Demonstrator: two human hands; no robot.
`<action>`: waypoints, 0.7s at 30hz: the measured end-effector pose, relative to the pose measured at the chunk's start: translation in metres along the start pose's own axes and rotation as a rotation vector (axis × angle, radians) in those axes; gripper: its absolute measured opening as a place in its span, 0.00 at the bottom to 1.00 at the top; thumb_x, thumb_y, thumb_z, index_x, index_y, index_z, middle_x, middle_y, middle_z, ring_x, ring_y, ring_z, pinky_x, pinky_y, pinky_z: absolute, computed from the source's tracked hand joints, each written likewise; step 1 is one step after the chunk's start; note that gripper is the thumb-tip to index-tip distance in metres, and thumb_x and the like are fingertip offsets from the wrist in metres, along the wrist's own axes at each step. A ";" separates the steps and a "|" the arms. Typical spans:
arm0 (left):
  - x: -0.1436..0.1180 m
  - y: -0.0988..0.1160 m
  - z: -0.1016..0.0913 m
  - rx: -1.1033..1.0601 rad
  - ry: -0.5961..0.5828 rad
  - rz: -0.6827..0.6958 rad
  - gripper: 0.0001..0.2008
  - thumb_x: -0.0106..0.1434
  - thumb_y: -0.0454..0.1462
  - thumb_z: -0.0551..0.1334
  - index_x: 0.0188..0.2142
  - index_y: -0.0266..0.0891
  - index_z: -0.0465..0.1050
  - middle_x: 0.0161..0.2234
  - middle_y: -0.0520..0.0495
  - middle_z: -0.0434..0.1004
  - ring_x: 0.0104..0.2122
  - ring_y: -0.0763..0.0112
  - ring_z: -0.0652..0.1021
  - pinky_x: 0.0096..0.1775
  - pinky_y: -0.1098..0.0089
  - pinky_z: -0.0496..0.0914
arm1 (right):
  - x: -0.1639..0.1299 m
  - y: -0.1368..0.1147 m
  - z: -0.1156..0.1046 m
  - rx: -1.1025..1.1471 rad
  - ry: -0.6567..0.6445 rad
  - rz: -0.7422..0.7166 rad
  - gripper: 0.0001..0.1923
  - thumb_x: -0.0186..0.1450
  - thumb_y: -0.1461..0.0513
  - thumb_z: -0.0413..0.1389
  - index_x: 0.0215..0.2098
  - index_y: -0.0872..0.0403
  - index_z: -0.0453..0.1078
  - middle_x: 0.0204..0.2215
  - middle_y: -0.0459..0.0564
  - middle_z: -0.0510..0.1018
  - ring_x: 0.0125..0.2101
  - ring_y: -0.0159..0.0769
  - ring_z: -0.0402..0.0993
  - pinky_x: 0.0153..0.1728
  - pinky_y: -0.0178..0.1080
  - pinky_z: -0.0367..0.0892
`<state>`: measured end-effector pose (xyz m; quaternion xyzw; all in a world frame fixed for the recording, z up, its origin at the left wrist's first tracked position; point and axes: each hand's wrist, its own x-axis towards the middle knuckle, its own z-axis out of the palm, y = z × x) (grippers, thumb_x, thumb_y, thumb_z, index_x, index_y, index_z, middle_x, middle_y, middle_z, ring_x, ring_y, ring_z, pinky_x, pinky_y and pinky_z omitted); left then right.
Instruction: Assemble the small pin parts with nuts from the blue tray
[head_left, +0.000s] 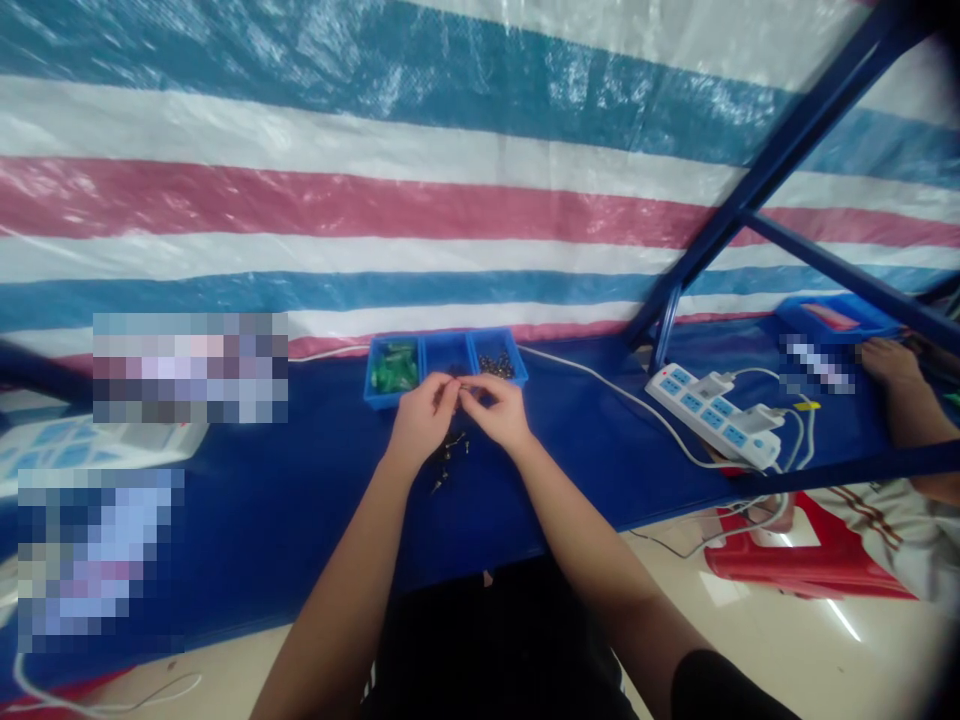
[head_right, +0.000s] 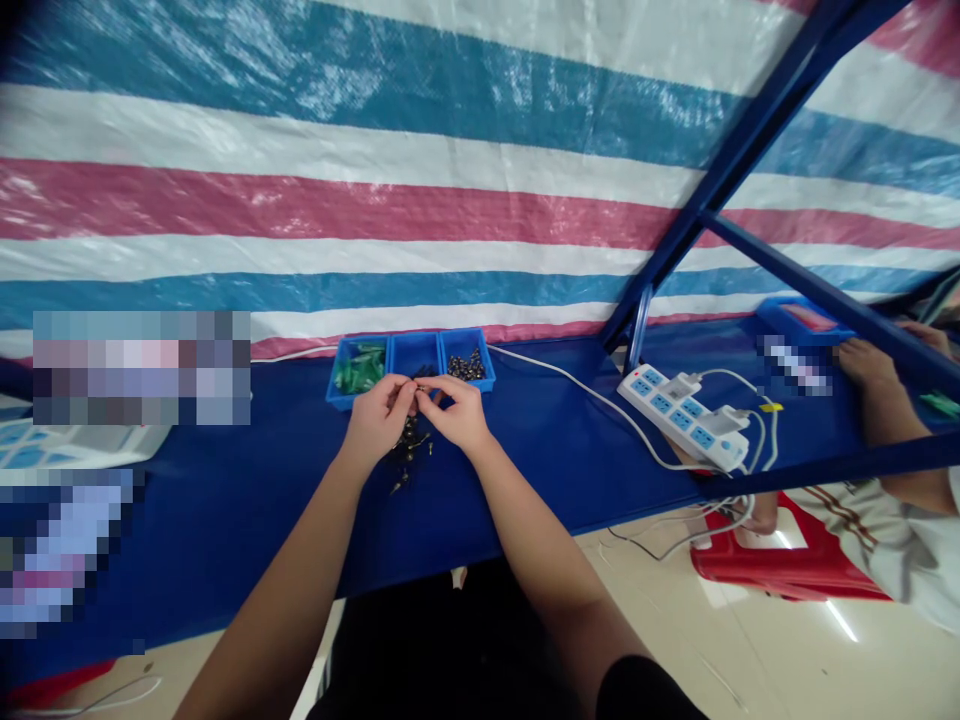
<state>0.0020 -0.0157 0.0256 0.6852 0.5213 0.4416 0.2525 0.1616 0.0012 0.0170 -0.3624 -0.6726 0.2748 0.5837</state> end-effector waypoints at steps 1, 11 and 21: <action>-0.002 0.001 -0.001 -0.007 -0.025 -0.017 0.13 0.71 0.47 0.57 0.40 0.41 0.74 0.28 0.51 0.79 0.27 0.71 0.78 0.32 0.71 0.70 | -0.003 0.001 0.001 0.005 0.010 0.014 0.08 0.65 0.61 0.61 0.41 0.52 0.80 0.33 0.51 0.83 0.31 0.33 0.78 0.31 0.36 0.75; -0.013 -0.025 0.007 -0.040 0.042 -0.034 0.12 0.68 0.45 0.61 0.44 0.42 0.78 0.28 0.51 0.80 0.28 0.71 0.80 0.34 0.71 0.73 | -0.011 0.013 0.002 0.044 -0.053 0.102 0.07 0.64 0.61 0.63 0.39 0.52 0.81 0.33 0.50 0.84 0.30 0.33 0.79 0.29 0.35 0.74; -0.016 -0.030 0.010 0.018 0.134 -0.032 0.11 0.67 0.44 0.63 0.41 0.41 0.79 0.26 0.53 0.79 0.24 0.75 0.76 0.31 0.74 0.70 | -0.010 0.011 0.001 0.007 -0.089 0.078 0.08 0.66 0.59 0.61 0.42 0.52 0.81 0.32 0.50 0.83 0.30 0.32 0.78 0.29 0.35 0.74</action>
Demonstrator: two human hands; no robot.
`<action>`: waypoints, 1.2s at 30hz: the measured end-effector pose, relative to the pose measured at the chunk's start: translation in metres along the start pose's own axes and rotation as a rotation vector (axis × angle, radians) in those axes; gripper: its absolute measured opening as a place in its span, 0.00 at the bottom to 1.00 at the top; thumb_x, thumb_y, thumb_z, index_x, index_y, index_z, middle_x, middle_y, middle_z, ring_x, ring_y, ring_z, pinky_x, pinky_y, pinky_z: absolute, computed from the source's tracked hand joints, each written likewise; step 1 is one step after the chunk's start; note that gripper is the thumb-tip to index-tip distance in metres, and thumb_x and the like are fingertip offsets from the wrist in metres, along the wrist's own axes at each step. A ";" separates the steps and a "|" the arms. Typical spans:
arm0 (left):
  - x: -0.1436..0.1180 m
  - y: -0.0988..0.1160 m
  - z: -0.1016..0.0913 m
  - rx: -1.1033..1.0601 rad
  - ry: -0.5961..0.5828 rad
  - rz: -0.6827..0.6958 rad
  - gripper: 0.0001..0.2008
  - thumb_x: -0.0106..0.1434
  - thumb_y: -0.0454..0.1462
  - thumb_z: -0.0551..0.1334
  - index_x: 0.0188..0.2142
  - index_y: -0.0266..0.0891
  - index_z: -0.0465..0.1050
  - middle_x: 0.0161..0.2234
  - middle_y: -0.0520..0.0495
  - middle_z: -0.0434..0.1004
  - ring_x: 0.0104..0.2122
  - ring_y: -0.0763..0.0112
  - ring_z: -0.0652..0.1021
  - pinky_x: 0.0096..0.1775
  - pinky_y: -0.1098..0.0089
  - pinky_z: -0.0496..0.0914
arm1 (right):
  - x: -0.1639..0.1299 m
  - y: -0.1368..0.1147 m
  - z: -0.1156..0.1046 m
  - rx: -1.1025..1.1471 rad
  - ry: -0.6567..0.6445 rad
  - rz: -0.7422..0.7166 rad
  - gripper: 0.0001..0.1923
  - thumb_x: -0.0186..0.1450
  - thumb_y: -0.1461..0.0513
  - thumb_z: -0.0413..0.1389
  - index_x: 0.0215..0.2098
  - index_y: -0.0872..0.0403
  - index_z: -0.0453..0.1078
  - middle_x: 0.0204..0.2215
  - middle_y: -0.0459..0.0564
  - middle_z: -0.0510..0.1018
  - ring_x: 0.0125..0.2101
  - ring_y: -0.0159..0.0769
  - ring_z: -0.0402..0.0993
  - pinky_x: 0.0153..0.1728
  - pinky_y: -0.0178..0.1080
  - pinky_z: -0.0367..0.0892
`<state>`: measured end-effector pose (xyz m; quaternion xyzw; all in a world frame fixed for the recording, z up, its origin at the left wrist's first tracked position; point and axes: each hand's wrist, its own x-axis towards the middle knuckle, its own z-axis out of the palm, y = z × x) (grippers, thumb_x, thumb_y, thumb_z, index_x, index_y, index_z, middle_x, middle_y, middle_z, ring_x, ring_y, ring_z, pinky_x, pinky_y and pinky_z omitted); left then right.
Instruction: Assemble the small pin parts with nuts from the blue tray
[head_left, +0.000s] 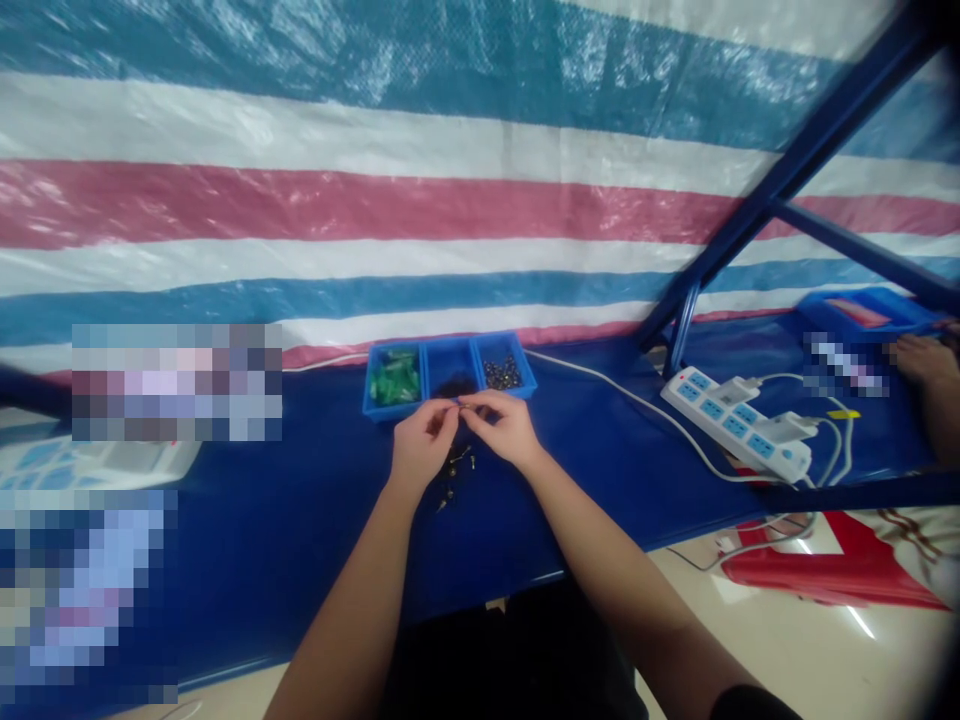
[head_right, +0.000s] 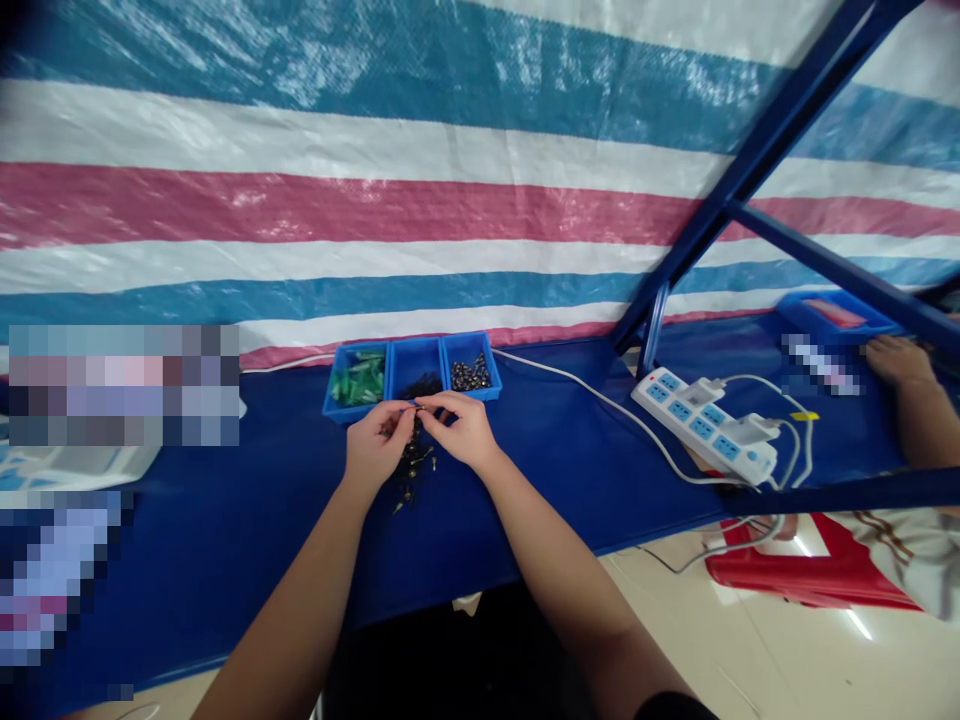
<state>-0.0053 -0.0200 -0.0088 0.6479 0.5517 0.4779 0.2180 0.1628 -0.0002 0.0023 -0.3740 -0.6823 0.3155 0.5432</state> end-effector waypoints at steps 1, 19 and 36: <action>0.000 0.000 0.000 0.003 0.005 -0.002 0.10 0.66 0.44 0.63 0.40 0.41 0.79 0.25 0.53 0.78 0.24 0.75 0.76 0.31 0.74 0.70 | 0.000 0.000 0.000 0.004 -0.005 -0.009 0.09 0.66 0.59 0.61 0.42 0.52 0.81 0.32 0.50 0.83 0.30 0.32 0.78 0.29 0.35 0.74; -0.001 0.005 -0.002 -0.080 -0.018 -0.069 0.11 0.66 0.45 0.63 0.40 0.40 0.78 0.25 0.52 0.78 0.25 0.73 0.77 0.30 0.73 0.71 | -0.002 0.000 0.005 0.027 -0.007 -0.023 0.08 0.65 0.62 0.61 0.42 0.52 0.81 0.33 0.50 0.84 0.29 0.31 0.78 0.29 0.34 0.75; 0.000 0.003 -0.001 -0.081 -0.064 -0.073 0.13 0.68 0.46 0.61 0.41 0.40 0.76 0.25 0.53 0.77 0.24 0.74 0.75 0.30 0.72 0.70 | -0.003 0.002 0.004 0.019 0.000 0.031 0.09 0.65 0.60 0.62 0.42 0.51 0.81 0.34 0.50 0.84 0.31 0.33 0.80 0.30 0.36 0.76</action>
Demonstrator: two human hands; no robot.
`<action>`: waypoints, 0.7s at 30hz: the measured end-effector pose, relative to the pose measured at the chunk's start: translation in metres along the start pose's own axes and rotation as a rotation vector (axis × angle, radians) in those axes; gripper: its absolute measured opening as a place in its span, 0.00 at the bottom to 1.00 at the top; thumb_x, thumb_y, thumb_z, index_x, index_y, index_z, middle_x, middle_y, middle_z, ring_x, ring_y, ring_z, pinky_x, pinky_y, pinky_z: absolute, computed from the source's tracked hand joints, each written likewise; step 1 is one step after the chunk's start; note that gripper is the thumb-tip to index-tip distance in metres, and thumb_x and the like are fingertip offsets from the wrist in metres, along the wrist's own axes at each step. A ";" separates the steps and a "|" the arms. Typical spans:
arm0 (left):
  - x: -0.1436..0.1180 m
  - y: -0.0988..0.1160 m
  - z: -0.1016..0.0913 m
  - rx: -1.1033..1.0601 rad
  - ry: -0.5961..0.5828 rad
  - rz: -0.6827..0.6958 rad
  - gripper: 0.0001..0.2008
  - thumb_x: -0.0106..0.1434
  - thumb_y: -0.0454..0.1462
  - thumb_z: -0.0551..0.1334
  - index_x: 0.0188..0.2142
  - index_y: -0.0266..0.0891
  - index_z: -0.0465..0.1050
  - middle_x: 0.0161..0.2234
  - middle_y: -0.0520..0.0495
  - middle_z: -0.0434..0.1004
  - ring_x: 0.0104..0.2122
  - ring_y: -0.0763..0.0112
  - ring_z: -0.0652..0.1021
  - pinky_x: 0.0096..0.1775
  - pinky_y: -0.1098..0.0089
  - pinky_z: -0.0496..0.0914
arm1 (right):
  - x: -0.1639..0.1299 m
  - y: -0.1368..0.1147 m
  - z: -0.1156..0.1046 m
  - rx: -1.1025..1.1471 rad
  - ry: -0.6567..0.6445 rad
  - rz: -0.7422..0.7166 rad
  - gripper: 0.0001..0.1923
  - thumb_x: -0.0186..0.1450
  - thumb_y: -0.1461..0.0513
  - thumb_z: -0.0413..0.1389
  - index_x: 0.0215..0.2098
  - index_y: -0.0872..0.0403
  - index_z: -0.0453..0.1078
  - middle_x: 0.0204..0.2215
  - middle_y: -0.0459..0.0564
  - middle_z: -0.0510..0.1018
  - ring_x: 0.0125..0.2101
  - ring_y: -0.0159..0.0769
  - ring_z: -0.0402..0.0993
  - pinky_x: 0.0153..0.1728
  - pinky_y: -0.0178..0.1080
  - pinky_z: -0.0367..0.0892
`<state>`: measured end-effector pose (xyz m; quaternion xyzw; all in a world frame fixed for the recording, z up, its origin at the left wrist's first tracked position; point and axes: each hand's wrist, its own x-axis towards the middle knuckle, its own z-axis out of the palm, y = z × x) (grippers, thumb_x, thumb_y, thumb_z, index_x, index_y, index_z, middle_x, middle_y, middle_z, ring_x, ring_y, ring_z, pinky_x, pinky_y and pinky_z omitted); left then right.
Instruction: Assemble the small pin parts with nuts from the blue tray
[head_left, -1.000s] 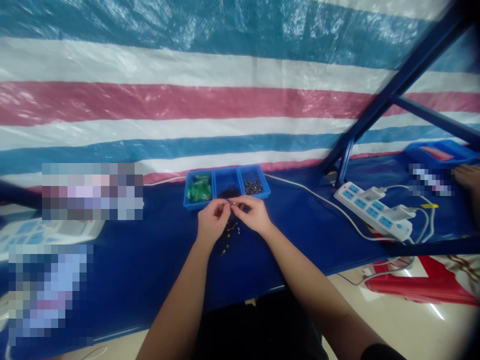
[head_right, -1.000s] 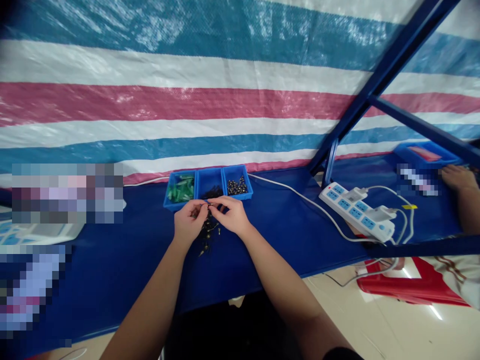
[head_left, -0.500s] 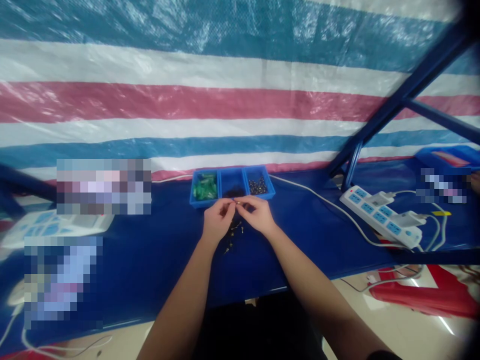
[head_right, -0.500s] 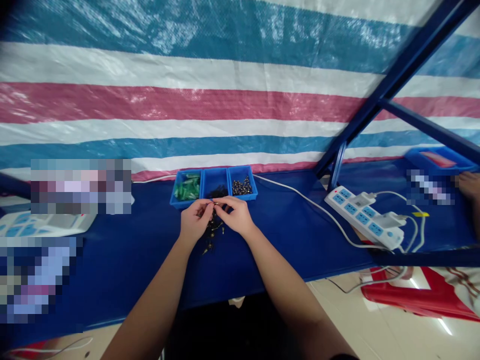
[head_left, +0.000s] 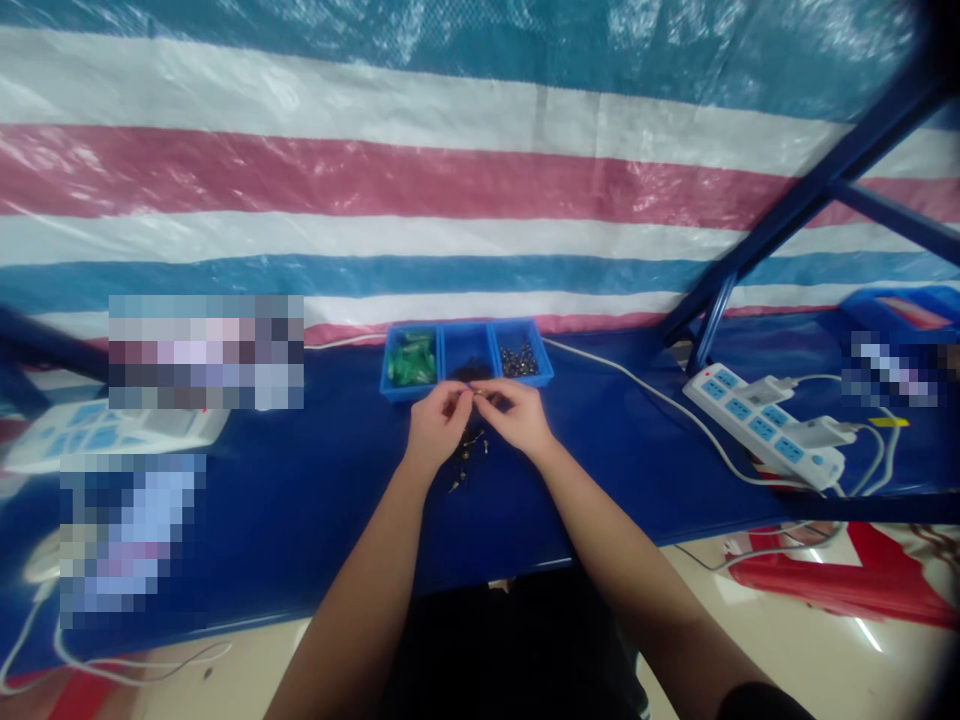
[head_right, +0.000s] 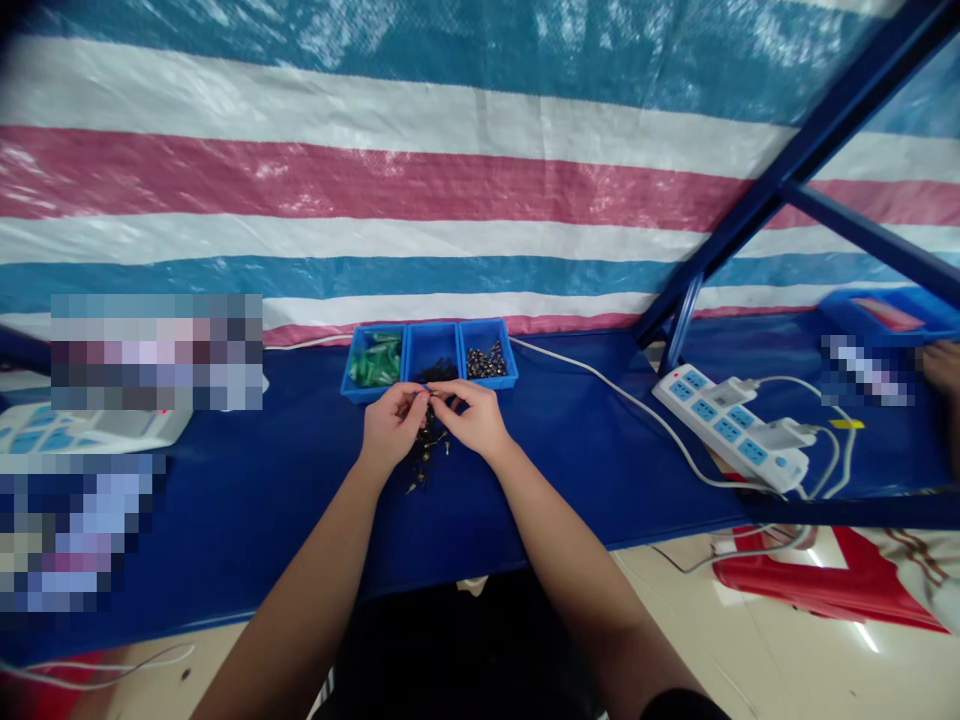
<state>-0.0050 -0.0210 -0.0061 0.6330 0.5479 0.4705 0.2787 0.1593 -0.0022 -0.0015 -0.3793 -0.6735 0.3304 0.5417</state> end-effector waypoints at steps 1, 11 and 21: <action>0.000 0.000 0.000 -0.002 -0.008 0.001 0.13 0.68 0.46 0.60 0.41 0.40 0.75 0.25 0.53 0.76 0.23 0.74 0.75 0.30 0.72 0.69 | 0.000 0.000 0.000 0.003 0.003 0.005 0.09 0.65 0.60 0.62 0.42 0.51 0.81 0.34 0.50 0.85 0.31 0.33 0.80 0.31 0.36 0.77; -0.002 0.004 0.001 -0.046 -0.049 0.017 0.11 0.72 0.45 0.56 0.41 0.42 0.72 0.21 0.56 0.72 0.21 0.74 0.74 0.29 0.71 0.68 | -0.002 -0.001 0.003 0.037 0.026 0.050 0.10 0.64 0.58 0.64 0.43 0.50 0.81 0.34 0.50 0.85 0.30 0.34 0.81 0.33 0.38 0.79; -0.001 0.000 0.004 -0.129 -0.017 -0.025 0.13 0.69 0.47 0.61 0.44 0.42 0.74 0.27 0.52 0.77 0.23 0.74 0.77 0.28 0.73 0.72 | -0.002 0.000 0.001 0.070 0.047 0.028 0.09 0.64 0.58 0.64 0.42 0.50 0.81 0.35 0.50 0.84 0.31 0.34 0.81 0.31 0.37 0.78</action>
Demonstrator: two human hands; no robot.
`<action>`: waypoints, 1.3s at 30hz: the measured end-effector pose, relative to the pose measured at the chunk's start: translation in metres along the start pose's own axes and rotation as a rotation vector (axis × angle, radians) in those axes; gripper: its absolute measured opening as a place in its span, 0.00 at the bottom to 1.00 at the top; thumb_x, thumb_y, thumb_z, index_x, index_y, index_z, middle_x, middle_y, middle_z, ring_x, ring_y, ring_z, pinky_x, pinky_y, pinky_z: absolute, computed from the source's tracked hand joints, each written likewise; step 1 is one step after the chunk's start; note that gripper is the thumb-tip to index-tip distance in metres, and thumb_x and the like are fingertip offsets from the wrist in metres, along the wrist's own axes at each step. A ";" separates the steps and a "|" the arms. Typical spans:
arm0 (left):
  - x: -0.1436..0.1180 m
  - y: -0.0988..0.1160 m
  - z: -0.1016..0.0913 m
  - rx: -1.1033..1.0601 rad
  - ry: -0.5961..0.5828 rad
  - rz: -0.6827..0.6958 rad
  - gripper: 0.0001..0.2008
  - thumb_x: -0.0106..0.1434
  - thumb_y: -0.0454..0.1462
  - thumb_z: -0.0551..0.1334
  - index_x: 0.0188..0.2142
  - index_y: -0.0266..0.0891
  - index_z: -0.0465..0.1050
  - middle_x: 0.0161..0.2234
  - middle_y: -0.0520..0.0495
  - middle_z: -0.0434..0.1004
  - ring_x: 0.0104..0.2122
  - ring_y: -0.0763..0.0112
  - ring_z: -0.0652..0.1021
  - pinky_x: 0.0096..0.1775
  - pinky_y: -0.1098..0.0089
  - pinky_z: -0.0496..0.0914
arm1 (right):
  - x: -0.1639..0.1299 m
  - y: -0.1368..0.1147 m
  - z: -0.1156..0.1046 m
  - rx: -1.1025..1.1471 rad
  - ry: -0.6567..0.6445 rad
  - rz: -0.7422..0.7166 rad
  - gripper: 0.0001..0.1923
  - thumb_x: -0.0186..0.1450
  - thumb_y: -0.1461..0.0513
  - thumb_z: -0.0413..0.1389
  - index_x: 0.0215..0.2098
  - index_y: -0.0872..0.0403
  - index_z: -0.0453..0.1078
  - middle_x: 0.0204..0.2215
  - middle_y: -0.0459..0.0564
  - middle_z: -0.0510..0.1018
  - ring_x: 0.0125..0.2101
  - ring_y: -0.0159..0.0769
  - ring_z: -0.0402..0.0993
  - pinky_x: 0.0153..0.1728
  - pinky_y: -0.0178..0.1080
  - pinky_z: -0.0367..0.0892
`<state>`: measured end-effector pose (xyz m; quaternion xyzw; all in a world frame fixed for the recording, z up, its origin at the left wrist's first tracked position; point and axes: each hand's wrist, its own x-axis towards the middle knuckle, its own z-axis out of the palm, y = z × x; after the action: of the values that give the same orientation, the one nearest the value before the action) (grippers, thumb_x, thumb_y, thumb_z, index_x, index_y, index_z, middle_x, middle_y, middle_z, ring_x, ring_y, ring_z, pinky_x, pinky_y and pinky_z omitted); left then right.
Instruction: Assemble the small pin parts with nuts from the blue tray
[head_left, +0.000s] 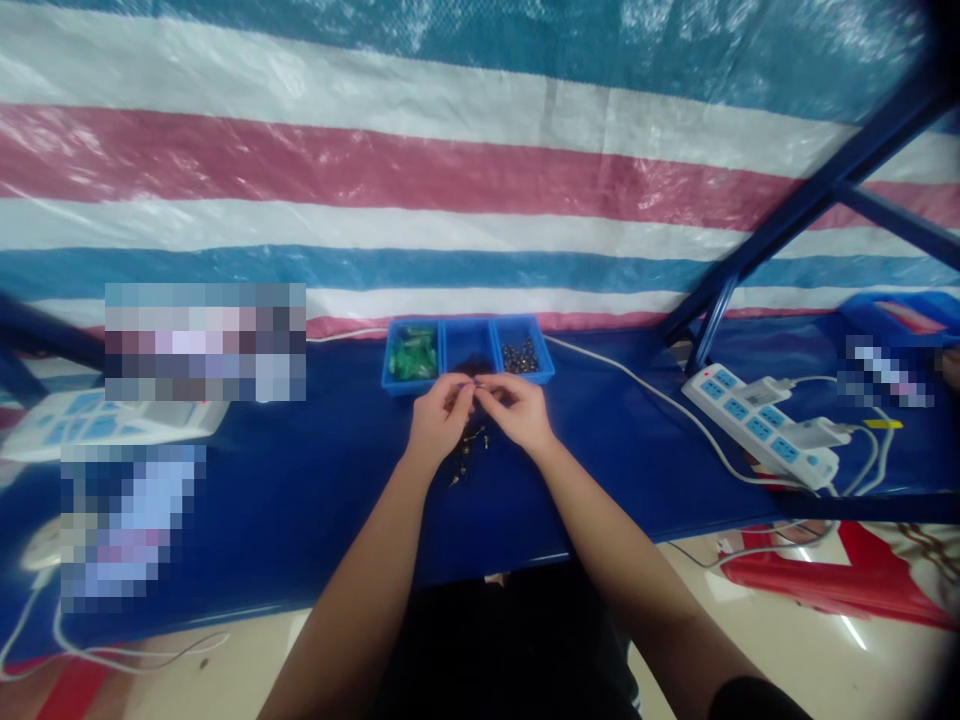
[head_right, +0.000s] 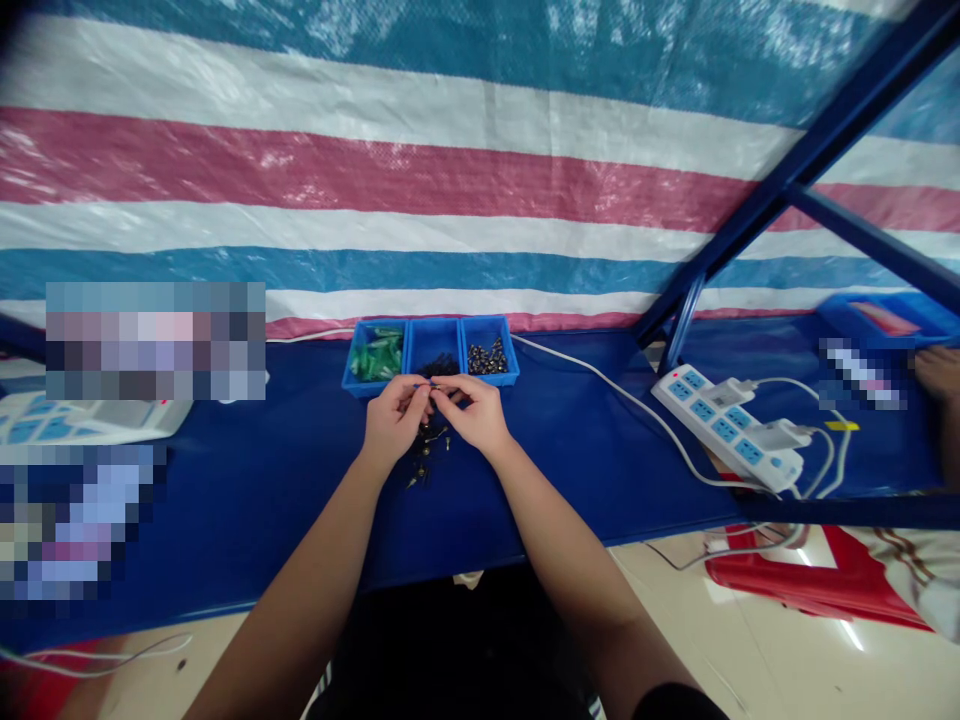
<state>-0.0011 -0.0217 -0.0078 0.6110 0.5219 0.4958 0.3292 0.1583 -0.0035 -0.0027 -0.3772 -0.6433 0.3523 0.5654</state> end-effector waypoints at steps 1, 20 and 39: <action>0.000 0.000 0.000 0.005 0.007 -0.002 0.13 0.68 0.47 0.61 0.44 0.42 0.74 0.27 0.52 0.77 0.23 0.74 0.77 0.28 0.73 0.72 | 0.000 0.000 0.000 0.006 0.004 -0.006 0.09 0.64 0.59 0.64 0.42 0.51 0.81 0.34 0.51 0.84 0.31 0.33 0.81 0.31 0.36 0.78; 0.000 0.004 -0.001 0.063 -0.016 0.032 0.12 0.73 0.46 0.55 0.40 0.41 0.70 0.23 0.55 0.73 0.22 0.77 0.75 0.30 0.75 0.70 | -0.001 0.000 0.001 0.012 -0.025 0.033 0.10 0.63 0.58 0.65 0.41 0.53 0.81 0.34 0.50 0.85 0.30 0.33 0.81 0.31 0.36 0.77; -0.001 0.001 0.001 -0.001 0.024 -0.001 0.11 0.69 0.46 0.60 0.41 0.41 0.74 0.24 0.54 0.75 0.22 0.76 0.76 0.29 0.74 0.71 | 0.001 -0.001 0.000 0.027 -0.028 0.045 0.10 0.64 0.57 0.64 0.42 0.52 0.80 0.35 0.51 0.83 0.31 0.32 0.79 0.31 0.36 0.75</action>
<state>0.0004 -0.0228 -0.0077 0.6047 0.5259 0.5031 0.3234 0.1578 -0.0033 -0.0012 -0.3789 -0.6377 0.3788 0.5535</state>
